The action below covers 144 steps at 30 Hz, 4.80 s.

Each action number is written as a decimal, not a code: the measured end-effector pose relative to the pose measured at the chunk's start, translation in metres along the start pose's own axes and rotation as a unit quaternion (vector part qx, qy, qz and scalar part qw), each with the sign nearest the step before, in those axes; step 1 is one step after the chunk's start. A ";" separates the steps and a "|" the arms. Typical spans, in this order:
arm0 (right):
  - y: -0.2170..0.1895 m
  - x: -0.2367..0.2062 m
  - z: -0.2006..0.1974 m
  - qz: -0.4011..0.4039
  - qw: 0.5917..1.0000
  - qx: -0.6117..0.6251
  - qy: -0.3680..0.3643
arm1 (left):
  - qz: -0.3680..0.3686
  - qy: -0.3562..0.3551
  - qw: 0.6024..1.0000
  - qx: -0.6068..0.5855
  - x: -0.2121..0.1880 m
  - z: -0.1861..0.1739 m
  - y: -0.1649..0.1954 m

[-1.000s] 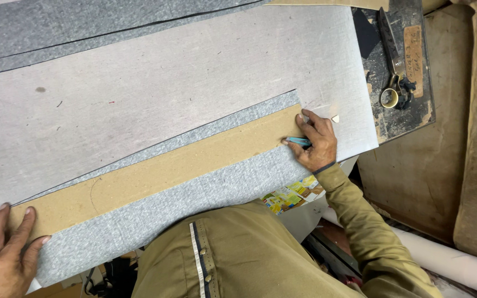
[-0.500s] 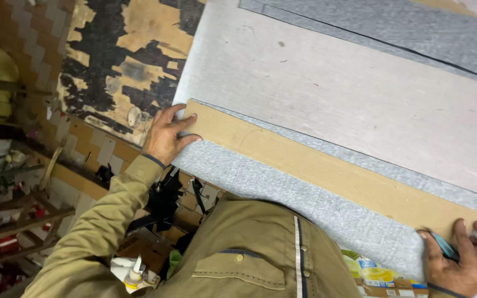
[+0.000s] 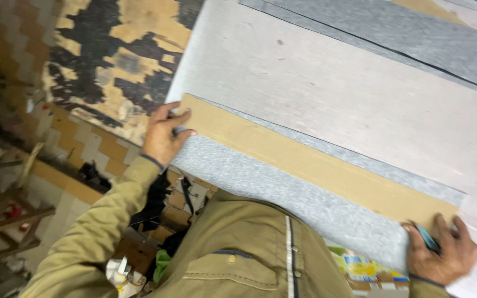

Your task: The person uses a cardboard template and a utility knife to cut multiple rectangular strips from a large piece of gray fabric on a work table. The person repeatedly positions the template, cuts along its edges, and removes the cut pieces.

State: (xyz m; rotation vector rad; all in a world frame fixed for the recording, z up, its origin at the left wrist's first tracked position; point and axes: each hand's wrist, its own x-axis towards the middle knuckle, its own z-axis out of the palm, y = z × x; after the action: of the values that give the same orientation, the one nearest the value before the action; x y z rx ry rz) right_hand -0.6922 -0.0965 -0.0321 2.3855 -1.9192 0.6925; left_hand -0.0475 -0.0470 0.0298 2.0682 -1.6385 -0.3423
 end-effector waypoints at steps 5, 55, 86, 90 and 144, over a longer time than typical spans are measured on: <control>-0.002 0.002 -0.017 0.125 0.986 0.102 0.033 | 0.004 -0.003 0.999 -0.053 -0.026 0.017 -0.006; 0.030 -0.021 -0.048 0.118 0.975 0.176 0.068 | 0.048 0.012 0.994 -0.103 -0.049 0.040 0.039; 0.001 0.027 -0.007 0.095 0.990 0.038 -0.098 | -0.088 0.003 0.993 0.085 0.007 0.017 0.024; -0.095 0.095 0.005 0.257 0.928 0.158 -0.218 | -0.047 0.032 0.994 0.093 0.010 0.022 0.021; 0.165 0.102 -0.067 -0.156 0.984 -0.005 -0.092 | 0.135 -0.246 0.940 0.191 0.013 0.147 0.279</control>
State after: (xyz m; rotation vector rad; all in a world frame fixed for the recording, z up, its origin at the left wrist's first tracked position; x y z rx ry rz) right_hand -0.8527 -0.2147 0.0185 2.7400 -1.5374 0.4578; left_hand -0.3488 -0.1386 0.0470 2.0913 -2.4264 -0.5088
